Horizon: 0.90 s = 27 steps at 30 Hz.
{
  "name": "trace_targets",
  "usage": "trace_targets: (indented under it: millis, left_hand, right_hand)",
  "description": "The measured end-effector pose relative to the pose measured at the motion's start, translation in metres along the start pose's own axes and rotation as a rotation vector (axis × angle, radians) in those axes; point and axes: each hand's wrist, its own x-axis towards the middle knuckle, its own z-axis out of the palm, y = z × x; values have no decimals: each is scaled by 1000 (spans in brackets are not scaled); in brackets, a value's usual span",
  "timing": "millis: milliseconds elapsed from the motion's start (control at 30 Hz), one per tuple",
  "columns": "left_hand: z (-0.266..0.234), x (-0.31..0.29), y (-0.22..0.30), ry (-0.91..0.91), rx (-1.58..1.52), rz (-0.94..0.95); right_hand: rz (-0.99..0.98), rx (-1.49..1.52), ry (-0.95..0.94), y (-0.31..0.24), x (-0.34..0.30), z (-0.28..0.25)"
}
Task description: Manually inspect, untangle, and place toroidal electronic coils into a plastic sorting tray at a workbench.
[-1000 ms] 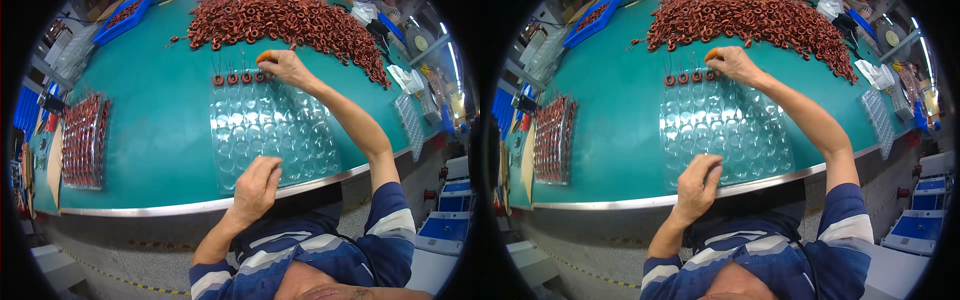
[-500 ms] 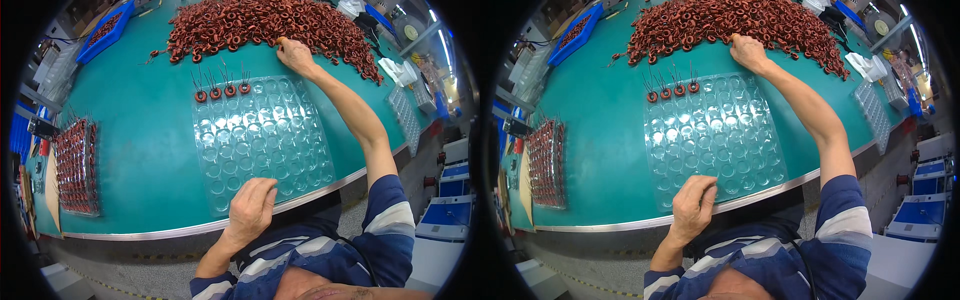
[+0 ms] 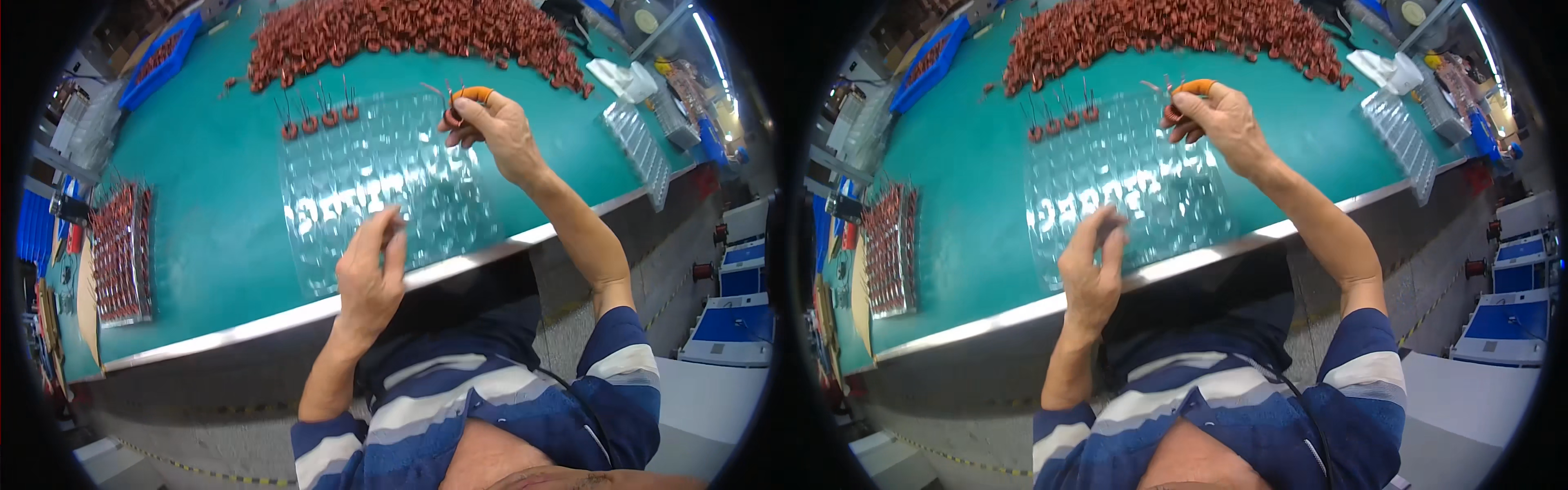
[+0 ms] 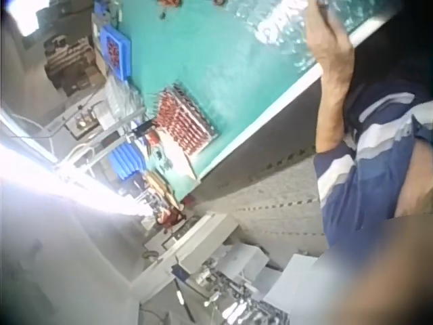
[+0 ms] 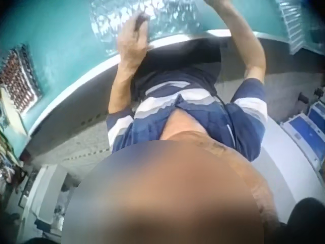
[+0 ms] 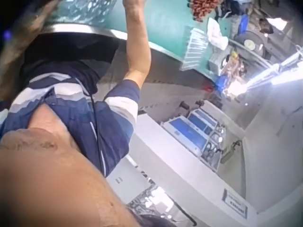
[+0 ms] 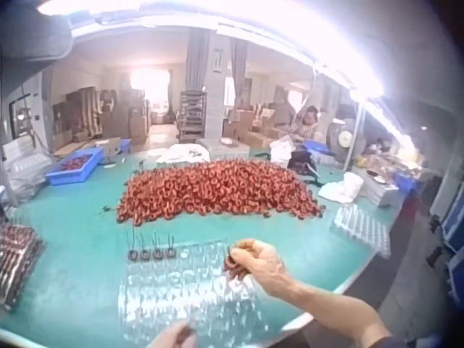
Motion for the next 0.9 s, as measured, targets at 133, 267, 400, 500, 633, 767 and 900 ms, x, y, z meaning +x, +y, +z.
trace_targets:
  millis: [133,267,400,500,633,767,900]
  left_hand:
    - [30,7,16,-27,232,249]
    - [45,0,17,-15,364,302]
    - [44,-9,12,51,257,372]
    - [41,-15,21,-6,-75,-26]
    - [39,-12,23,-30,-453,-204]
    - [39,-12,24,-154,-680,-342]
    - [37,-10,14,-274,-443,-207]
  right_hand:
    - [55,-62,-99,-8,-62,32]
    - [-96,-214,-82,2,-92,46]
    - [-81,-170,-103,-11,-112,40]
    - [-200,-260,195,1,-128,28]
    - [-185,-121,121,6,-126,35]
    - [-22,-68,33,11,-128,36]
    - [67,90,40,17,-128,31]
